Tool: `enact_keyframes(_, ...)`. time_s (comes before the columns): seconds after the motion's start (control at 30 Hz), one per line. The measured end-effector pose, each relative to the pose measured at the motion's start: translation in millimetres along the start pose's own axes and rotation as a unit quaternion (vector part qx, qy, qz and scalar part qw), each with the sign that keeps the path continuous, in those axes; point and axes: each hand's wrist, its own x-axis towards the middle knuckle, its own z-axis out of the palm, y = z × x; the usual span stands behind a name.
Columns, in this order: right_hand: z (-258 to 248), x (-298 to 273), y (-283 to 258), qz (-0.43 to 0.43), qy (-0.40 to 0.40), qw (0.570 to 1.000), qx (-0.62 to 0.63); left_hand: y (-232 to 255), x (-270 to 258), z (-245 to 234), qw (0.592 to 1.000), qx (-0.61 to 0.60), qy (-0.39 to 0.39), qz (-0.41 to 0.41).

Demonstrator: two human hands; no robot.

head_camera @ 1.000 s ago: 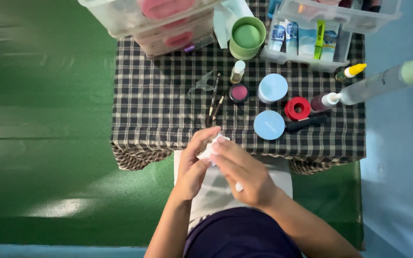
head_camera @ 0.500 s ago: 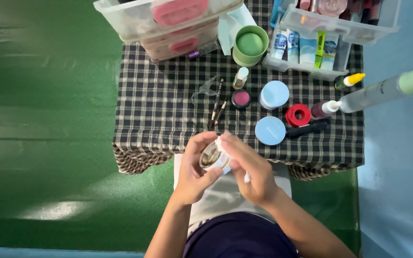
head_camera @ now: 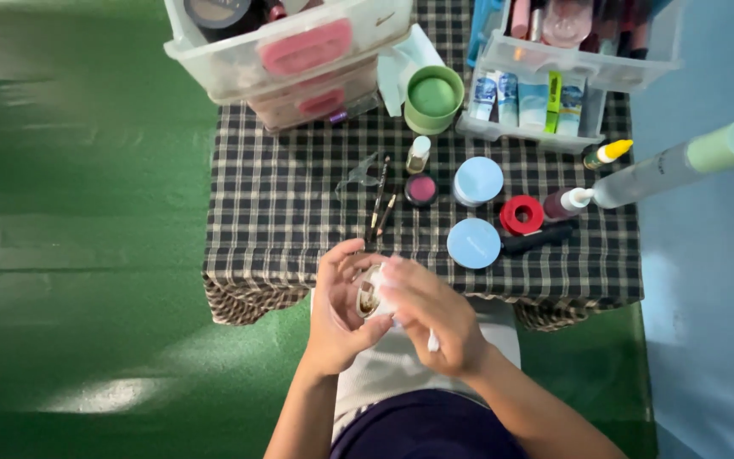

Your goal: Cleaning a small cosmetic jar and its lid using a tissue to remove residue.

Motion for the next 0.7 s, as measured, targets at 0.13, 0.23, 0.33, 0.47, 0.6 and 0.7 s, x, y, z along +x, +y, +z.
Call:
enact_keyframes(0.13, 1, 5, -7, 0.069, 0.046, 0.997, -0.006, -18, -3, 3, 0.999, -0.038, 0.014, -0.013)
enact_keyframes(0.23, 7, 1, -16, 0.038, 0.061, 0.995, -0.067, -26, -6, 17, 0.99, -0.135, 0.036, -0.004)
enact_keyframes(0.33, 10, -4, -15, 0.003, 0.058, 0.996, -0.071, -34, -8, 24, 0.988, -0.133, 0.075, -0.002)
enact_keyframes(0.47, 7, -4, -11, 0.062, 0.05, 0.995, 0.056, -33, -10, 23, 0.983, -0.151, 0.102, 0.012)
enact_keyframes(0.6, 4, -5, -27, 0.052, 0.053, 0.997, 0.026, -21, -8, 27, 0.983, -0.17, 0.074, 0.015)
enact_keyframes(0.7, 3, 1, -29, 0.006, 0.047, 0.999, 0.009, -12, -5, 32, 0.985, -0.155, 0.061, 0.037)
